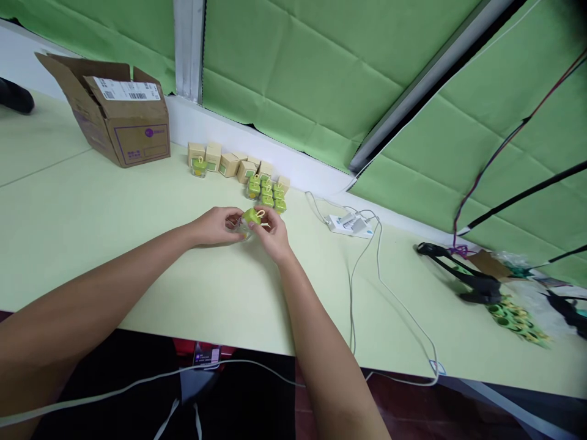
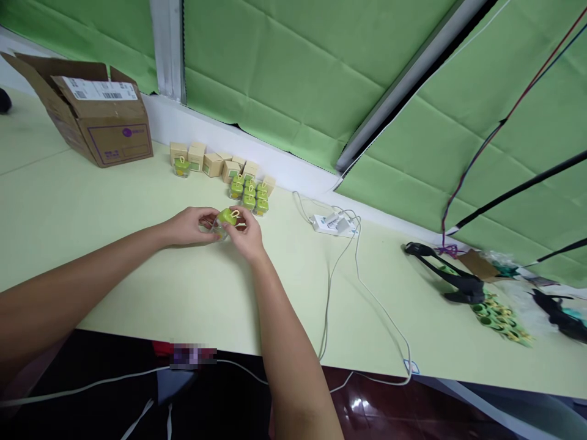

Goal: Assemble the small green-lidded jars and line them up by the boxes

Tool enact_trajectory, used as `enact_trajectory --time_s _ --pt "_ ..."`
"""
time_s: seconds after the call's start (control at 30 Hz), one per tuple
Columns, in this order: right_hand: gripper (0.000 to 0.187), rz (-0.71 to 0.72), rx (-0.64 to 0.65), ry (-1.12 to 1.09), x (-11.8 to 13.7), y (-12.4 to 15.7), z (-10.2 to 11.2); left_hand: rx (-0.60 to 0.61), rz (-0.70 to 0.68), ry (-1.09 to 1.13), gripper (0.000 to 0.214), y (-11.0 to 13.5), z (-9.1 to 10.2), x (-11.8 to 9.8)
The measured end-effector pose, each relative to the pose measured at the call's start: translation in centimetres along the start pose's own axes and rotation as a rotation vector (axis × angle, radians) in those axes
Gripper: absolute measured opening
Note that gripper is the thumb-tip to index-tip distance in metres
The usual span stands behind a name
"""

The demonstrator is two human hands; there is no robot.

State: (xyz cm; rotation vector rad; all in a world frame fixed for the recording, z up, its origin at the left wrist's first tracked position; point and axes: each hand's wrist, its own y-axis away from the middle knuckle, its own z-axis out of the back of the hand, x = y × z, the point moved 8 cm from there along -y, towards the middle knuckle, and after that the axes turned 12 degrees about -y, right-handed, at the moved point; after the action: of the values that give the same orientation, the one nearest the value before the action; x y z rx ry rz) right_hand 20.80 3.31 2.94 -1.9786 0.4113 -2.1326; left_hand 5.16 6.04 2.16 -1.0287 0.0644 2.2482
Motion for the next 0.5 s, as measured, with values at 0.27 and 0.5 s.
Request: enact_trajectory --time_s 0.27,0.5 --pt "0.039 0.049 0.092 0.192 0.42 0.39 -0.57 0.003 -0.023 0.062 0.047 -0.14 -0.35 0.18" --pt "0.04 0.038 0.147 0.235 0.2 0.51 -0.91 0.03 -0.041 0.086 0.048 -0.12 -0.49 0.11"
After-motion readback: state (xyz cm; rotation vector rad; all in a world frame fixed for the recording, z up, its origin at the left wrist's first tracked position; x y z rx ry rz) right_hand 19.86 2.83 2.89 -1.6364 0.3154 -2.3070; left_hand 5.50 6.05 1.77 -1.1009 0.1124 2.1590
